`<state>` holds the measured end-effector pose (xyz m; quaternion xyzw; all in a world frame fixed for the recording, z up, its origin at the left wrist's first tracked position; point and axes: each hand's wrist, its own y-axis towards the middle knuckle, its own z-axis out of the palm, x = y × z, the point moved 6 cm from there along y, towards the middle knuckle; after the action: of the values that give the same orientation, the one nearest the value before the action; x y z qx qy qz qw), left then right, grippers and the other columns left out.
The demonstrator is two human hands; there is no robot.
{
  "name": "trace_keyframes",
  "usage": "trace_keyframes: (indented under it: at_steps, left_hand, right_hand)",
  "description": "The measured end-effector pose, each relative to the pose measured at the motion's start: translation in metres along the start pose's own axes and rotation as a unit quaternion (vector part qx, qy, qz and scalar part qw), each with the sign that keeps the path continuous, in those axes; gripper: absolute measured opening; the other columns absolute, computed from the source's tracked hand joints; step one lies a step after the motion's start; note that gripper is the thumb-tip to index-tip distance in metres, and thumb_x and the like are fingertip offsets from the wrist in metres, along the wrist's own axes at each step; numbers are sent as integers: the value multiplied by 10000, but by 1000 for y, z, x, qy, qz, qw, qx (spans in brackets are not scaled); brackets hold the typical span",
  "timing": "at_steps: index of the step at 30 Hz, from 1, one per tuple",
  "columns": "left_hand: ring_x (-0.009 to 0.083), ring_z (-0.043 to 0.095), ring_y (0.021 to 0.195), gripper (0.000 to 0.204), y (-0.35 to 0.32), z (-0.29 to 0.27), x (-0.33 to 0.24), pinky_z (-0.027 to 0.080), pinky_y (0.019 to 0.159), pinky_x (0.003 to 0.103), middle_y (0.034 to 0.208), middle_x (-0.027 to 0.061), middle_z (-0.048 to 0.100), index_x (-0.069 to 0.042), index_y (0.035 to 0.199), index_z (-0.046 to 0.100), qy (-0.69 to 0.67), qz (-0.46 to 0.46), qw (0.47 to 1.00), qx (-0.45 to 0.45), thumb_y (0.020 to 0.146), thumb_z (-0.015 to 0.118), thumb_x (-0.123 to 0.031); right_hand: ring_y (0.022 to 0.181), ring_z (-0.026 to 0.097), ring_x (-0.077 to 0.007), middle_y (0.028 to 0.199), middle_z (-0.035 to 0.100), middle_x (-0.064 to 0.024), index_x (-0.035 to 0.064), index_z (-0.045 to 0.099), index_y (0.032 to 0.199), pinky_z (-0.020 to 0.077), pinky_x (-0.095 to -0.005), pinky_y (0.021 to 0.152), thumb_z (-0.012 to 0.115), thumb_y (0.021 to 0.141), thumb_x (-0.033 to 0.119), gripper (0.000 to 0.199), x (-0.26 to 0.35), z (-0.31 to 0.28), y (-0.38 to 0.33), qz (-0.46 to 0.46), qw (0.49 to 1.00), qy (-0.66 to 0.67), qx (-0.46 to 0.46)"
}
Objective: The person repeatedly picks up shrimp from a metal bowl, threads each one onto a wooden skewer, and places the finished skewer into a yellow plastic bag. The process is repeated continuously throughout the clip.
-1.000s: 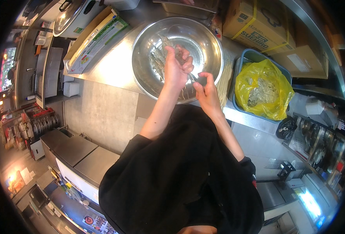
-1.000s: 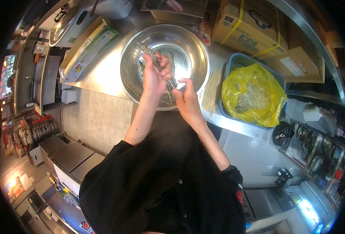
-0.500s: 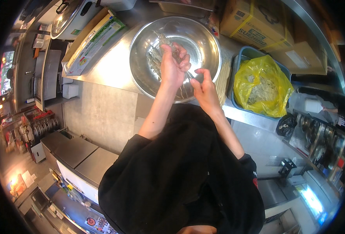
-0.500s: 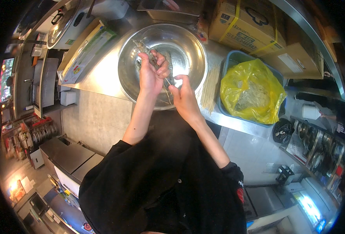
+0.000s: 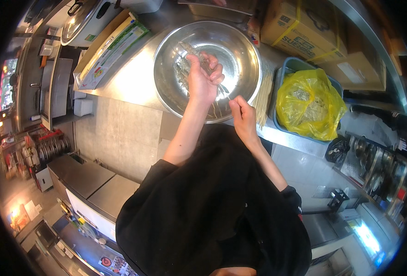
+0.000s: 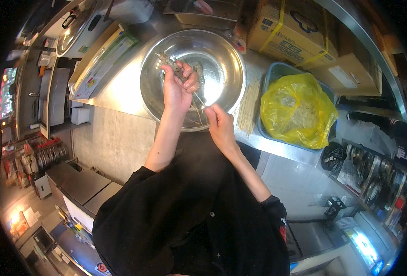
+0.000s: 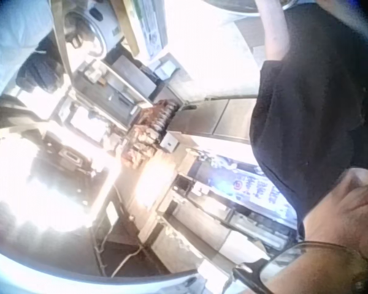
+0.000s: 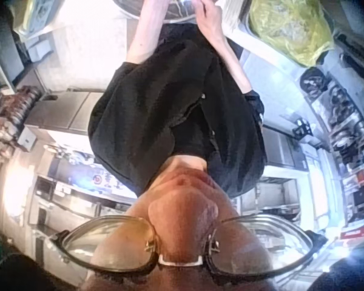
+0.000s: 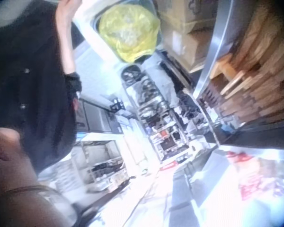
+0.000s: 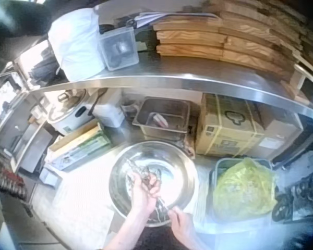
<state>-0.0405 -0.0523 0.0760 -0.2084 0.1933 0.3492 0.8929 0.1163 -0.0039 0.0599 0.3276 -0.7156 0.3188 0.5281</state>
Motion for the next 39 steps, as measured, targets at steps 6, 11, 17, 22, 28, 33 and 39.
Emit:
trace_keyframes:
  at_steps: [6,11,17,22,28,33,39]
  left_hand:
    - [97,376,602,487,-1,-1,-6,274,520,222,806,-8,425,-170,1018,456,10,5,1000,22,978,347,-643]
    - [98,384,607,499,-4,9,-17,273,513,224,809,-9,420,-169,1010,451,49,14,998,22,972,344,-655]
    - [99,385,608,506,-5,7,2,270,508,226,819,-9,419,-168,1015,446,20,-17,999,40,974,324,-657]
    - [102,379,604,521,-4,10,-4,266,508,230,825,-6,421,-166,1013,445,30,-11,999,20,964,326,-670]
    - [110,389,610,505,-4,4,2,279,515,243,832,-3,431,-175,1050,432,41,-11,999,23,968,333,-664]
    - [130,420,629,495,-4,8,4,304,525,255,845,2,446,-188,1062,429,36,-4,998,56,964,347,-666]
    - [147,463,691,437,-6,13,-20,350,534,264,851,8,451,-189,1057,432,97,71,993,-14,987,379,-617]
  right_hand:
    - [557,304,-86,590,315,-47,2,485,790,290,-301,495,569,995,173,280,1,9,7,5,999,45,-8]
    - [565,295,-80,584,310,-19,0,479,762,280,-292,496,567,995,167,300,16,2,5,-10,1000,3,3]
    - [573,306,-57,590,324,-5,6,482,744,283,-281,494,578,988,152,300,18,4,13,2,997,71,-9]
    - [582,403,-33,612,440,44,22,544,767,324,-233,522,574,990,162,264,4,1,11,4,998,61,-14]
    - [595,438,-39,619,481,26,11,592,813,345,-227,537,597,967,123,190,-13,-3,-3,8,1000,7,-10]
    - [561,442,-50,583,510,6,1,622,829,358,-251,513,633,945,102,154,-18,-1,7,-9,998,41,-43]
    - [572,425,-25,610,521,45,-6,621,851,328,-227,504,640,944,77,126,-20,-2,-7,38,997,70,-22]
